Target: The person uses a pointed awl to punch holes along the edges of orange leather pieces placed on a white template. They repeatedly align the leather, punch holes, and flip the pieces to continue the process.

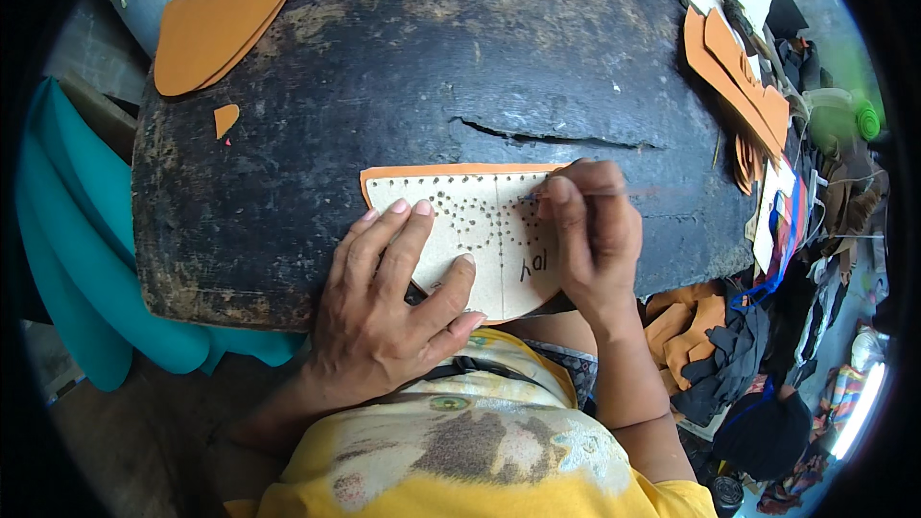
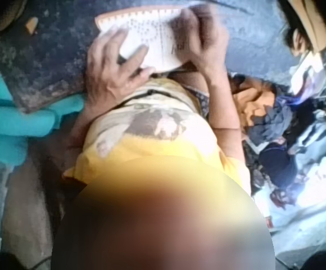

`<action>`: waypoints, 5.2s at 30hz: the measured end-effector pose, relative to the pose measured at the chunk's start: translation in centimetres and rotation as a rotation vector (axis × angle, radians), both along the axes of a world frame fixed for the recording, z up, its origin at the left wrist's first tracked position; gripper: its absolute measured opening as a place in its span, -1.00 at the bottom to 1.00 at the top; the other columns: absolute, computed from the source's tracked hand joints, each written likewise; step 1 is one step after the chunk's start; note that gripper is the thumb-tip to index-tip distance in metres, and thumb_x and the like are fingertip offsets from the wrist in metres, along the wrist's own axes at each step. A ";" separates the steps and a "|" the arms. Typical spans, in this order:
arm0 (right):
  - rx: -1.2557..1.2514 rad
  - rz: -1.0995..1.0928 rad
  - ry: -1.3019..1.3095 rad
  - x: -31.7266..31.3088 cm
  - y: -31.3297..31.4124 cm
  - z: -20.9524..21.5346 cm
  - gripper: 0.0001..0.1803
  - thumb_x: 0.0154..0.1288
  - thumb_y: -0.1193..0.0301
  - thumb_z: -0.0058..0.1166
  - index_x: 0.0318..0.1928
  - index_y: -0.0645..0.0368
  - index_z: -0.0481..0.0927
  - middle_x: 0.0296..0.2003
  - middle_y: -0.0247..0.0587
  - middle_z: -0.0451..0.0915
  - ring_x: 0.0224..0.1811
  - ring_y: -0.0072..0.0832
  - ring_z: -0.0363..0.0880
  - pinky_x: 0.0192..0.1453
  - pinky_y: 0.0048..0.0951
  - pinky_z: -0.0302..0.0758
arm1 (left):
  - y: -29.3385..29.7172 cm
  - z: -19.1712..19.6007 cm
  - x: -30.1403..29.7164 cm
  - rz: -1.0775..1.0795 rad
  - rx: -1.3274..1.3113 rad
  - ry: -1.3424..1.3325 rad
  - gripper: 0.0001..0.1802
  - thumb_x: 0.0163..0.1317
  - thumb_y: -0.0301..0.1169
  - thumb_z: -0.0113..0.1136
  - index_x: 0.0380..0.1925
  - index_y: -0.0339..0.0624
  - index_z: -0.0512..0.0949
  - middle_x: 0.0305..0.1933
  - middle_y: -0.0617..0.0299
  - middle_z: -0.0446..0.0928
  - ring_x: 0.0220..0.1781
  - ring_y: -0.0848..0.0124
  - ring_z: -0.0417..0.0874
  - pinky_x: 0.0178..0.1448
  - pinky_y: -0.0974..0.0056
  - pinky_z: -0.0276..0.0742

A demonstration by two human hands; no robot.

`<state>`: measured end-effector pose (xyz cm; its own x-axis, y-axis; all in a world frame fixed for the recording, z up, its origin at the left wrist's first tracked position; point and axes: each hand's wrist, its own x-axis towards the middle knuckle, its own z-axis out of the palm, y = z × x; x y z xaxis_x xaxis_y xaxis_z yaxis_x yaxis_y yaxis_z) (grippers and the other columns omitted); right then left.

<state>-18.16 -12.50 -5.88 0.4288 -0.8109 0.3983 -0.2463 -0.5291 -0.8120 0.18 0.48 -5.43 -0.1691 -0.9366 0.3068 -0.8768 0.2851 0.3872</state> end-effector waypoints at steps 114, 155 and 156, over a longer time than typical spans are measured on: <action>-0.109 0.354 0.060 -2.0 2.3 -0.1 -0.77 0.12 0.79 0.17 -0.25 0.27 0.52 -0.42 -0.16 0.52 -0.34 -0.20 0.56 -0.09 -0.23 0.52 | 0.0 -0.5 0.1 -0.012 -0.023 0.021 -0.34 -0.06 -0.11 0.57 0.08 -0.03 0.60 0.35 -0.21 0.36 0.36 -0.15 0.39 0.35 -0.26 0.40; -0.093 0.113 0.172 0.3 2.5 1.2 -0.78 0.17 0.77 0.18 -0.21 0.31 0.50 -0.38 -0.03 0.50 -0.32 -0.09 0.56 -0.23 -0.23 0.52 | -0.1 0.0 0.1 0.004 0.011 0.011 -0.52 0.15 -0.04 0.43 0.02 0.03 0.60 0.33 -0.17 0.35 0.37 -0.07 0.37 0.39 -0.17 0.42; -0.108 0.138 0.173 0.3 2.4 1.1 -0.77 0.15 0.78 0.18 -0.21 0.31 0.50 -0.38 -0.02 0.50 -0.30 -0.08 0.56 -0.22 -0.22 0.52 | -0.1 0.0 0.1 0.004 0.013 0.009 -0.52 0.16 -0.04 0.43 0.02 0.03 0.60 0.33 -0.18 0.35 0.37 -0.07 0.38 0.39 -0.17 0.42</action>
<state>-17.83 -10.06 -4.76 0.6019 -0.6965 0.3907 -0.2958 -0.6489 -0.7011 0.28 0.37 -5.39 -0.1630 -0.9411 0.2961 -0.8744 0.2768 0.3986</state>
